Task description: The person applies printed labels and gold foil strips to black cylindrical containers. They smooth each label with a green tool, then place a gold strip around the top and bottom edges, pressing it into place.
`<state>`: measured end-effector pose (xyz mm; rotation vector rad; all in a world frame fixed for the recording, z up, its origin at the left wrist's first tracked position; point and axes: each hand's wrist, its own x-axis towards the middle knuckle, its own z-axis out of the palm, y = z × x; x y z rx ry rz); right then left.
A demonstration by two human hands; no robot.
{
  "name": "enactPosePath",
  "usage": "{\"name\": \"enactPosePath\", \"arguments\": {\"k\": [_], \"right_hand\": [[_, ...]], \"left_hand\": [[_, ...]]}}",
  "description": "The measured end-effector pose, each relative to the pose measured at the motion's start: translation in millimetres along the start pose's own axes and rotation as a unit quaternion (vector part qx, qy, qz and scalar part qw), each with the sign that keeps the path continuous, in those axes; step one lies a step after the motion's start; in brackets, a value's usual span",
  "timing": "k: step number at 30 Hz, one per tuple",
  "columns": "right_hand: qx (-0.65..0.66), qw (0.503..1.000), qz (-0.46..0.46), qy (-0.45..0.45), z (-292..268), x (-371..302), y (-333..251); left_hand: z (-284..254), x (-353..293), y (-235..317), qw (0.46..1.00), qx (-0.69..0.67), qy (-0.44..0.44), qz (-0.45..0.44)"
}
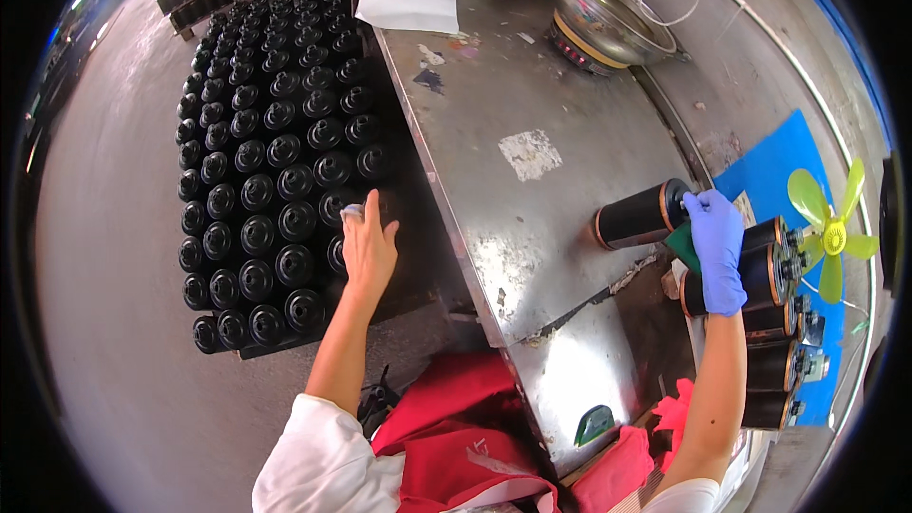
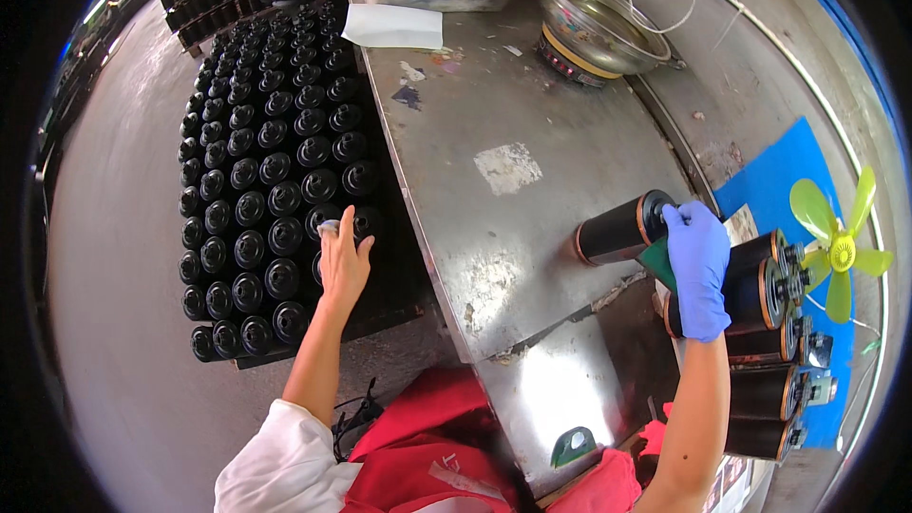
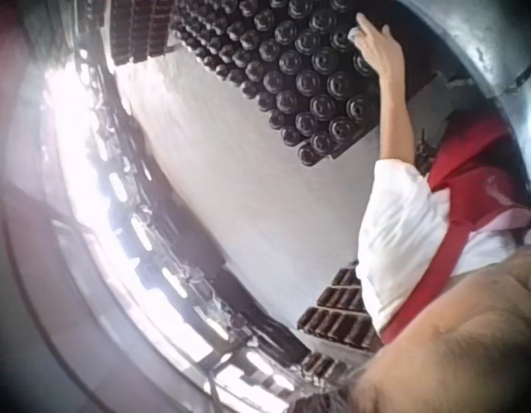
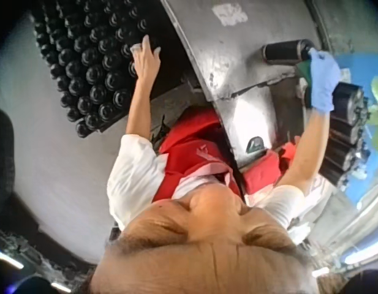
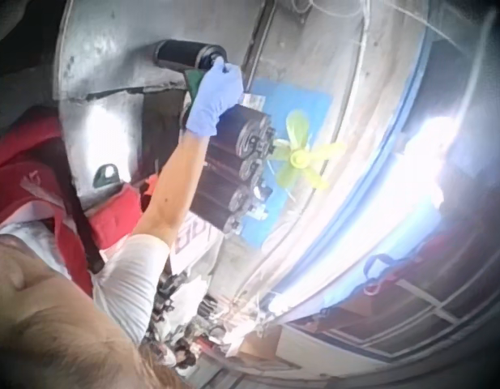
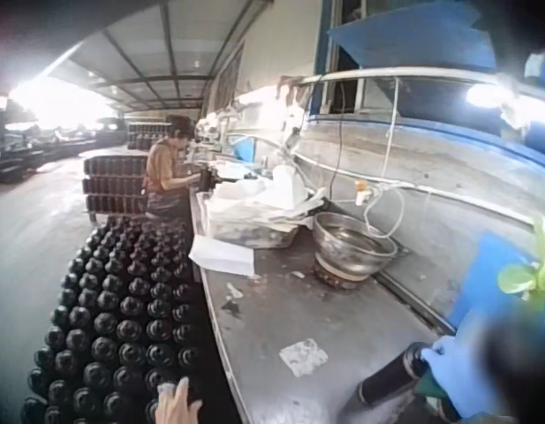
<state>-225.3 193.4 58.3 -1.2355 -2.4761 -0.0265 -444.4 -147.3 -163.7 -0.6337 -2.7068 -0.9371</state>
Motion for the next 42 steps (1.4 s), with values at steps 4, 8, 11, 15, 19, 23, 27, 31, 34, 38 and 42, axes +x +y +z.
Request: {"name": "enactPosePath", "arguments": {"k": [4, 8, 11, 15, 19, 23, 27, 31, 34, 38, 42], "right_hand": [[0.036, 0.999, 0.018, -0.018, 15.2, 9.8, 5.5], [-0.021, 0.999, 0.009, -0.038, 2.4, -3.5, -18.6], [0.007, 0.999, 0.001, -0.033, -16.0, -26.7, -26.6], [0.153, 0.987, -0.020, -0.049, -58.1, -87.6, -34.0], [0.268, 0.959, 0.024, -0.087, -97.7, -163.8, -8.9], [0.392, 0.888, 0.135, -0.199, -123.7, -241.5, 25.9], [0.474, 0.817, 0.211, -0.252, -126.3, -320.0, 53.2], [0.507, 0.812, 0.186, -0.223, -149.6, -385.4, 78.1], [0.557, 0.789, 0.215, -0.146, -154.8, -427.9, 96.4], [0.543, 0.777, 0.318, -0.009, -126.7, -473.9, 135.0], [0.571, 0.719, 0.395, 0.028, -98.9, -472.7, 157.8]], "left_hand": [[30.3, 20.3, -21.0, 0.994, 0.050, -0.086, -0.044], [51.1, 22.1, -33.8, 0.992, 0.081, -0.095, -0.017], [44.7, 3.9, -22.7, 0.994, 0.075, -0.074, 0.036], [-10.1, -31.9, 3.3, 0.996, 0.011, -0.043, 0.079], [-105.9, -44.8, 50.0, 0.986, -0.113, -0.050, 0.112], [-185.2, -48.1, 105.3, 0.912, -0.190, -0.111, 0.346], [-200.6, -68.7, 194.7, 0.705, -0.428, -0.214, 0.523], [-169.8, -105.6, 301.6, 0.412, -0.523, -0.439, 0.603], [-152.3, -160.3, 385.9, 0.396, -0.523, -0.472, 0.588], [-101.9, -222.7, 450.5, 0.406, -0.444, -0.648, 0.466], [-57.5, -248.4, 460.4, 0.520, -0.411, -0.632, 0.401]]}}
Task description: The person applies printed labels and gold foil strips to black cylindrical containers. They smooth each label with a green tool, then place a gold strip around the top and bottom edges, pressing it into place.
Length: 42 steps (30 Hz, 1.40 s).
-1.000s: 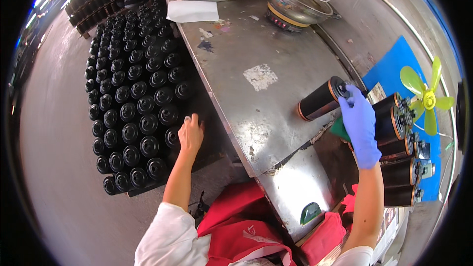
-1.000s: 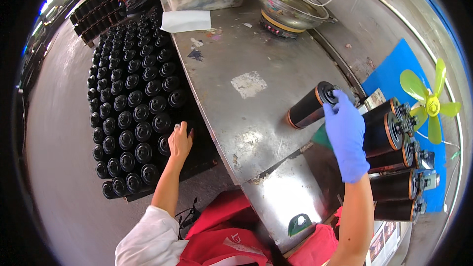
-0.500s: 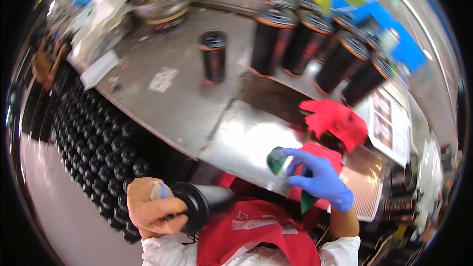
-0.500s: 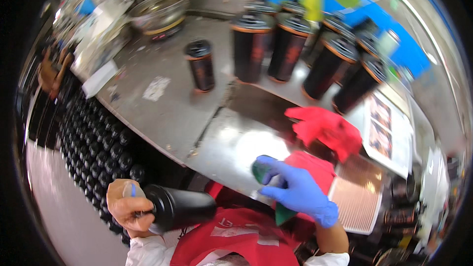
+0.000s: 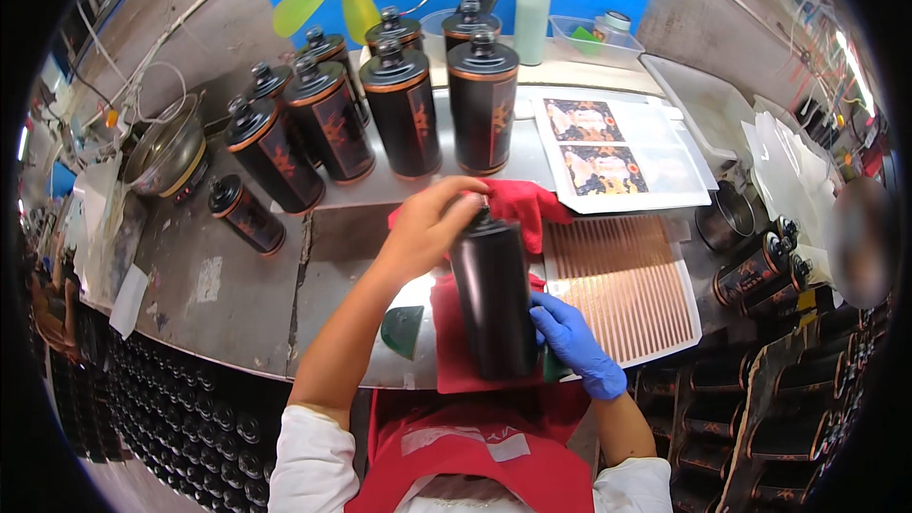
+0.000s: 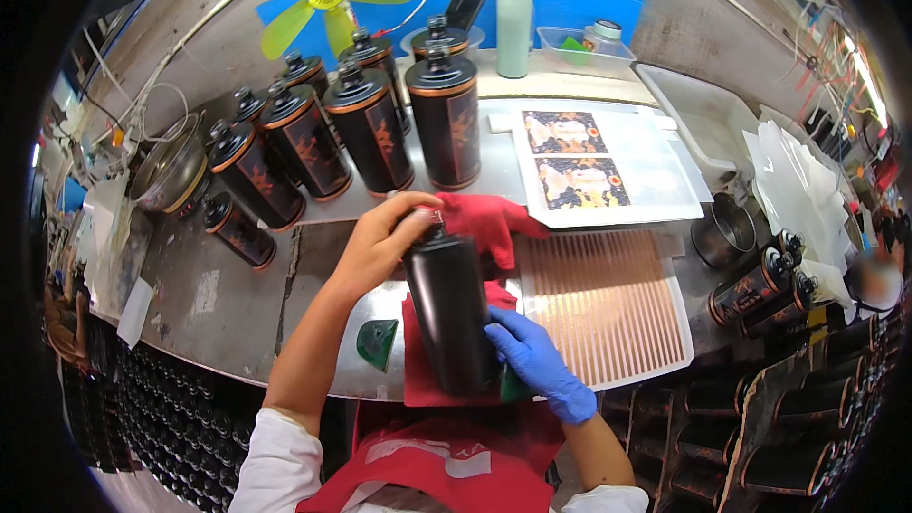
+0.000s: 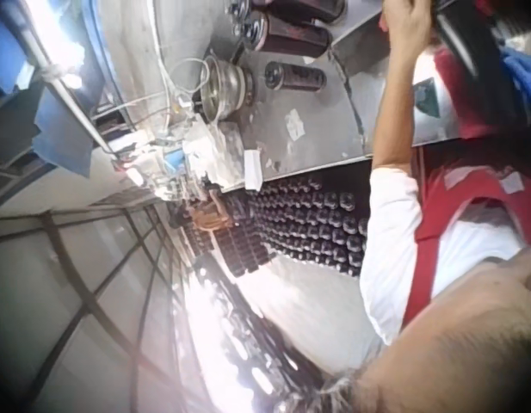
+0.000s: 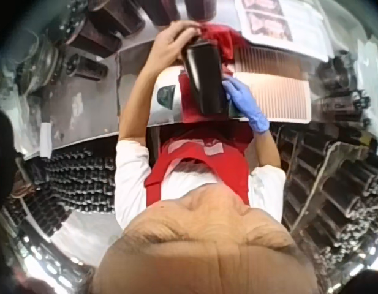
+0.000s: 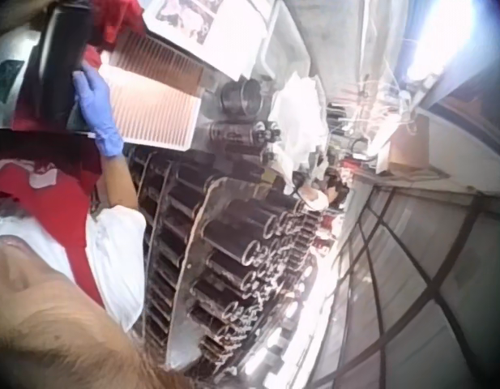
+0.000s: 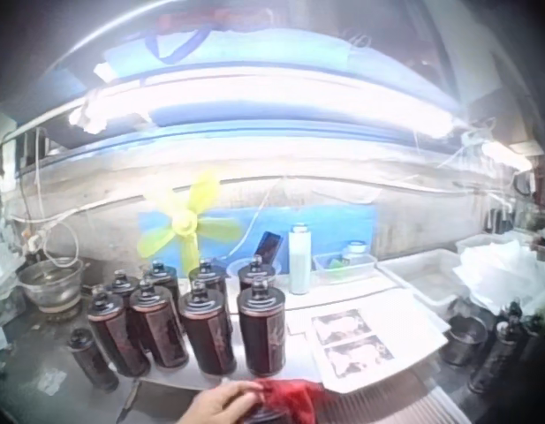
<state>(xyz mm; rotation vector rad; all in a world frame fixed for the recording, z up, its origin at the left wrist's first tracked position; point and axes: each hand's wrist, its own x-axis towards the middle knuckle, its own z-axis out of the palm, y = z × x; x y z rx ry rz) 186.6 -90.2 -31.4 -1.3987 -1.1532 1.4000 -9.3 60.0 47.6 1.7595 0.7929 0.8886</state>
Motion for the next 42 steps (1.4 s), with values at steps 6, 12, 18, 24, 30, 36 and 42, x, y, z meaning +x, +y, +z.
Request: {"name": "enactPosePath", "arguments": {"k": [6, 12, 18, 24, 30, 36, 42], "right_hand": [[-0.057, 0.948, -0.146, 0.278, -52.2, 34.2, 4.8], [-0.446, 0.797, -0.269, 0.307, -92.4, 81.6, -59.1], [-0.554, 0.759, -0.213, 0.267, -99.0, 77.7, -39.8], [-0.260, 0.856, -0.184, 0.407, -139.3, 40.2, -5.1], [0.101, 0.871, -0.067, 0.476, -186.8, 83.8, 19.8], [-0.034, 0.877, -0.059, 0.475, -197.0, 80.1, 24.2], [-0.295, 0.790, -0.084, 0.531, -169.7, 52.1, -17.8]], "left_hand": [[31.0, -75.3, -35.8, 0.999, -0.022, 0.012, -0.046], [65.8, -82.9, -44.3, 0.961, -0.255, -0.002, -0.106], [56.8, -82.9, -48.1, 0.951, -0.287, -0.009, -0.114], [54.7, -83.6, -54.4, 0.953, -0.280, -0.020, -0.117], [51.8, -83.9, -52.8, 0.942, -0.308, -0.025, -0.132], [49.0, -84.7, -49.4, 0.940, -0.296, -0.032, -0.165], [49.3, -86.6, -55.0, 0.938, -0.308, -0.027, -0.154]]}}
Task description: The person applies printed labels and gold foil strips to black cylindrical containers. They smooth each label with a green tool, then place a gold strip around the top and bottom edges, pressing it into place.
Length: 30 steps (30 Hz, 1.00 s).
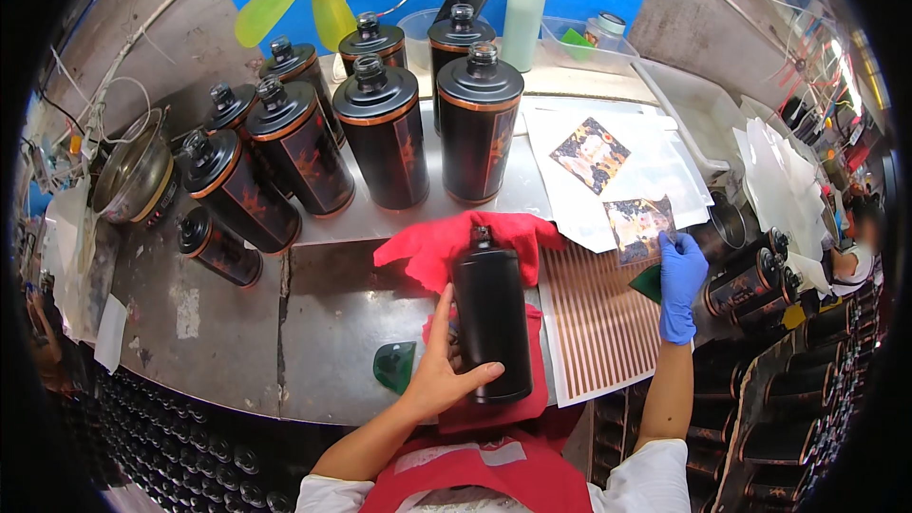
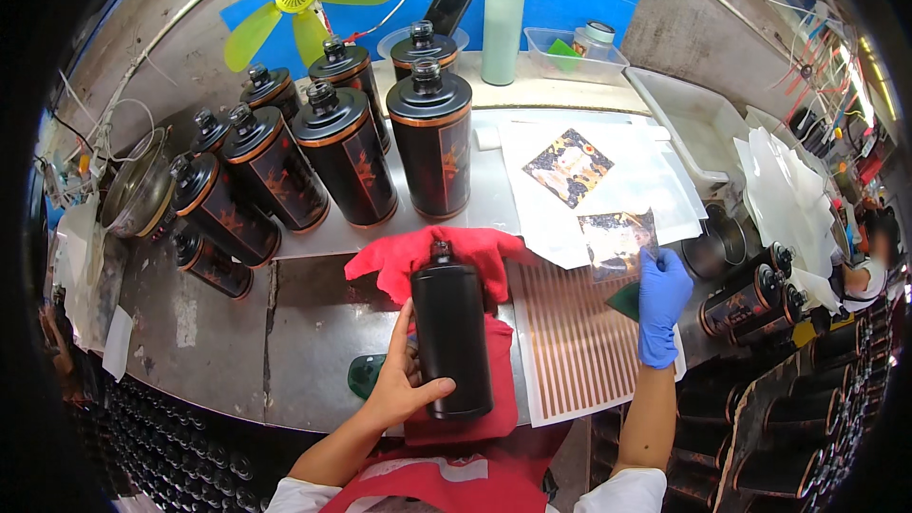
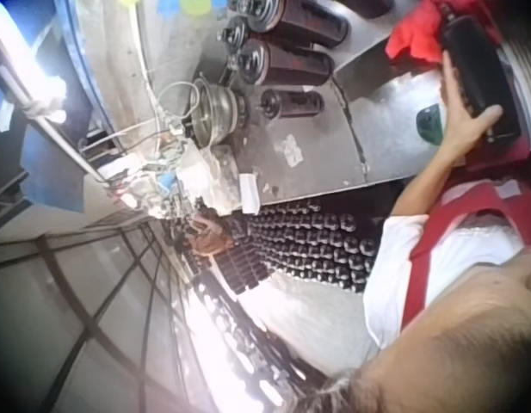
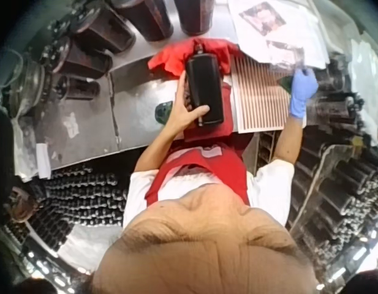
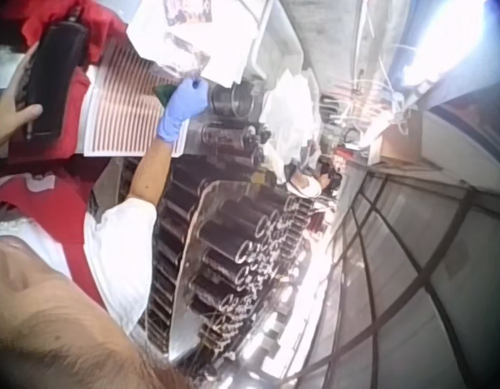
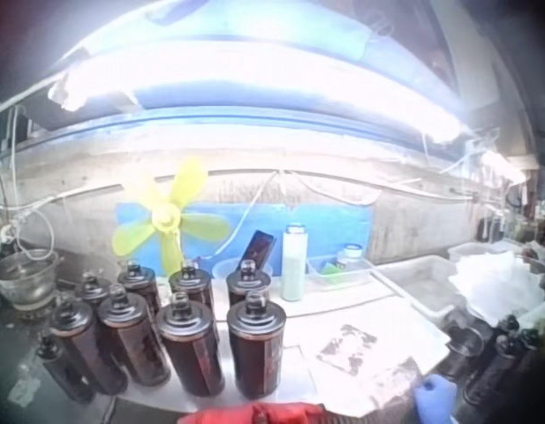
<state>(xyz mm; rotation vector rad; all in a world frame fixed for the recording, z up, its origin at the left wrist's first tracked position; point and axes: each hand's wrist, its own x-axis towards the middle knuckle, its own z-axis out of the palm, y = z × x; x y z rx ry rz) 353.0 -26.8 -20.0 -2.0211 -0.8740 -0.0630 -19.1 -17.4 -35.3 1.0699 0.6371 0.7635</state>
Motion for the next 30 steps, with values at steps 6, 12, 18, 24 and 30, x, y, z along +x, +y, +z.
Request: {"name": "enactPosePath", "arguments": {"k": [6, 12, 18, 24, 30], "right_hand": [[0.091, 0.996, -0.002, -0.004, -31.0, 0.3, -33.1], [0.189, 0.978, 0.090, -0.012, -61.6, 21.7, 26.1], [0.209, 0.976, 0.059, -0.011, -79.7, 9.1, 17.0], [0.172, 0.962, 0.002, -0.210, -96.9, -34.8, -47.8], [0.137, 0.894, -0.036, -0.424, -91.4, -62.2, -111.0]], "left_hand": [[4.2, -2.0, 1.7, 1.000, -0.008, 0.012, 0.001], [7.2, -2.9, 4.0, 1.000, 0.006, 0.016, 0.001], [7.5, -3.4, 0.6, 0.999, 0.018, 0.030, 0.035], [11.7, 7.1, 5.1, 0.998, -0.021, 0.054, 0.036], [10.7, 9.5, 5.9, 0.997, -0.043, 0.046, 0.036]]}}
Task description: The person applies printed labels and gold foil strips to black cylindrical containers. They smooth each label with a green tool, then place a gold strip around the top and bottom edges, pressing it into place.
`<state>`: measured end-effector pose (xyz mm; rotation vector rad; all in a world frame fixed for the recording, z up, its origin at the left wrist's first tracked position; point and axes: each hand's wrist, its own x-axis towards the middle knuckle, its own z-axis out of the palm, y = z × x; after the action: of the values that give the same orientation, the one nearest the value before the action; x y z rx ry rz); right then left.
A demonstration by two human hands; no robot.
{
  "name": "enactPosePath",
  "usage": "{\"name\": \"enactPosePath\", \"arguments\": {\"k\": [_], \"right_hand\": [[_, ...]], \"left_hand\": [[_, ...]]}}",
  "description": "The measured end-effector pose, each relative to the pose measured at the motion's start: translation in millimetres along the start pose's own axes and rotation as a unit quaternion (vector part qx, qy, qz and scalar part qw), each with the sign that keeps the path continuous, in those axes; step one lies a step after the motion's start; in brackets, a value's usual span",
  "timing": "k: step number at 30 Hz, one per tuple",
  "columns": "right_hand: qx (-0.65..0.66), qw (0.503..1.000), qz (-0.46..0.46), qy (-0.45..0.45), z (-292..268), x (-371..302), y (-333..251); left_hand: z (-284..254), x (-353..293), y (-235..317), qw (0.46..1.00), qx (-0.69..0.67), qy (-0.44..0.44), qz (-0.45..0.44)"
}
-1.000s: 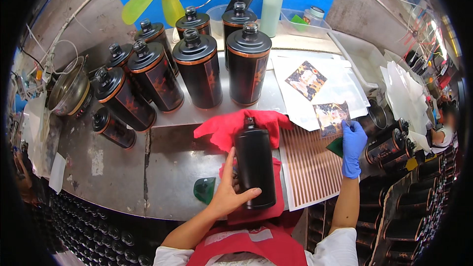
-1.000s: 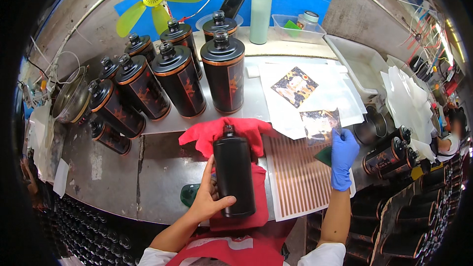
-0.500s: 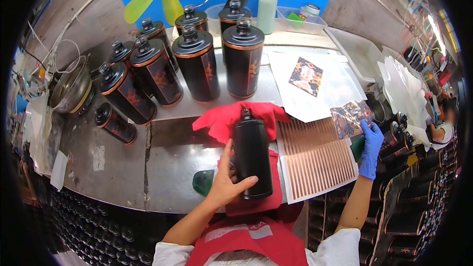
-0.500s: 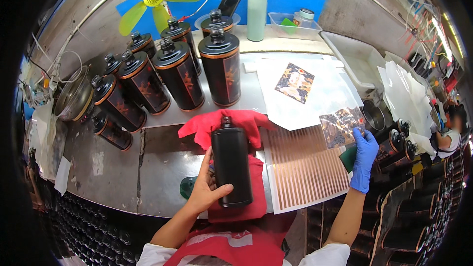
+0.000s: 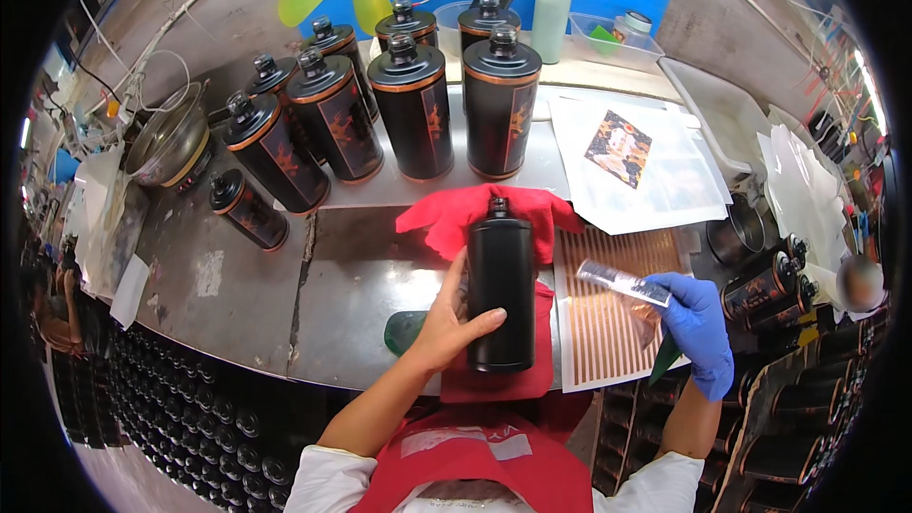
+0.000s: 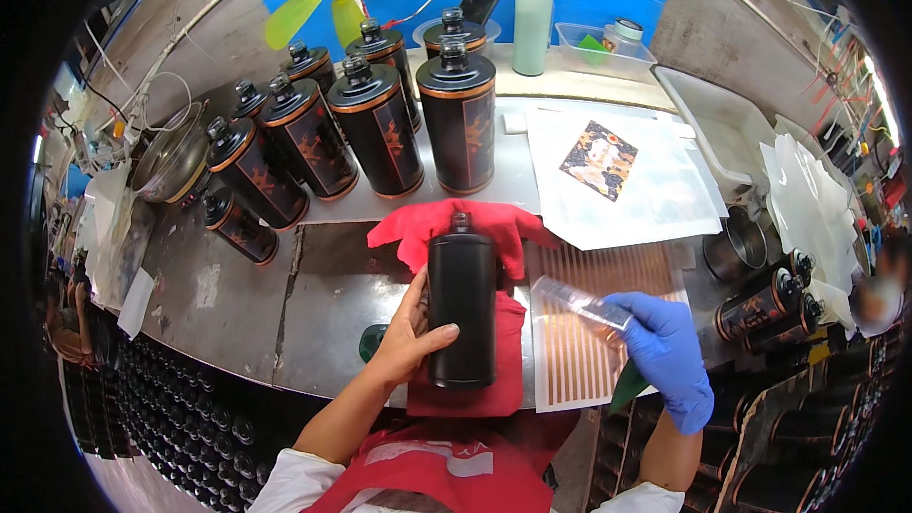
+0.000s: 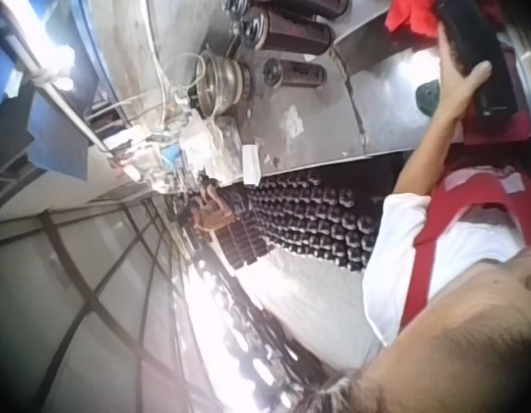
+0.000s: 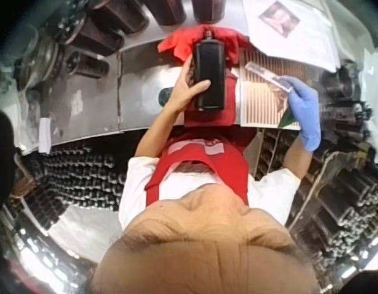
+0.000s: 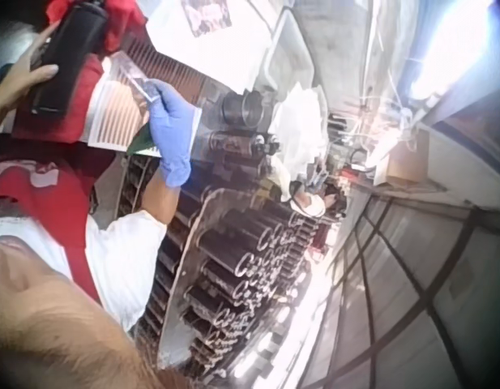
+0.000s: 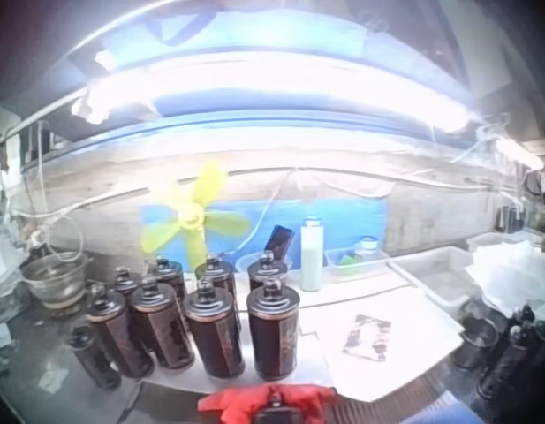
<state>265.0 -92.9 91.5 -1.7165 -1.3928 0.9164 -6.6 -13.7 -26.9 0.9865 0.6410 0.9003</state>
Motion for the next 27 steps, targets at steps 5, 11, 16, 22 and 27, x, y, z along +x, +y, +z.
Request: {"name": "enactPosePath", "arguments": {"k": [5, 11, 16, 22, 27], "right_hand": [[0.104, 0.977, 0.038, -0.182, 8.1, -7.9, -36.9], [0.225, 0.947, 0.062, -0.221, 52.4, -4.2, -40.2], [0.170, 0.960, 0.146, -0.170, 90.6, 34.3, -20.7], [0.174, 0.979, 0.083, -0.068, 113.4, 50.2, 0.8], [0.188, 0.979, 0.076, 0.002, 117.1, 60.8, 8.7]], "left_hand": [[-17.4, 2.5, -1.7, 0.999, -0.010, -0.011, 0.033], [-13.7, -33.5, 17.8, 0.960, 0.126, -0.063, 0.242], [-14.6, -22.9, 26.6, 0.993, 0.070, -0.005, 0.090], [-17.8, 9.4, 19.8, 0.988, 0.054, 0.098, 0.102], [-20.5, 20.4, 15.5, 0.984, 0.033, 0.129, 0.120]]}}
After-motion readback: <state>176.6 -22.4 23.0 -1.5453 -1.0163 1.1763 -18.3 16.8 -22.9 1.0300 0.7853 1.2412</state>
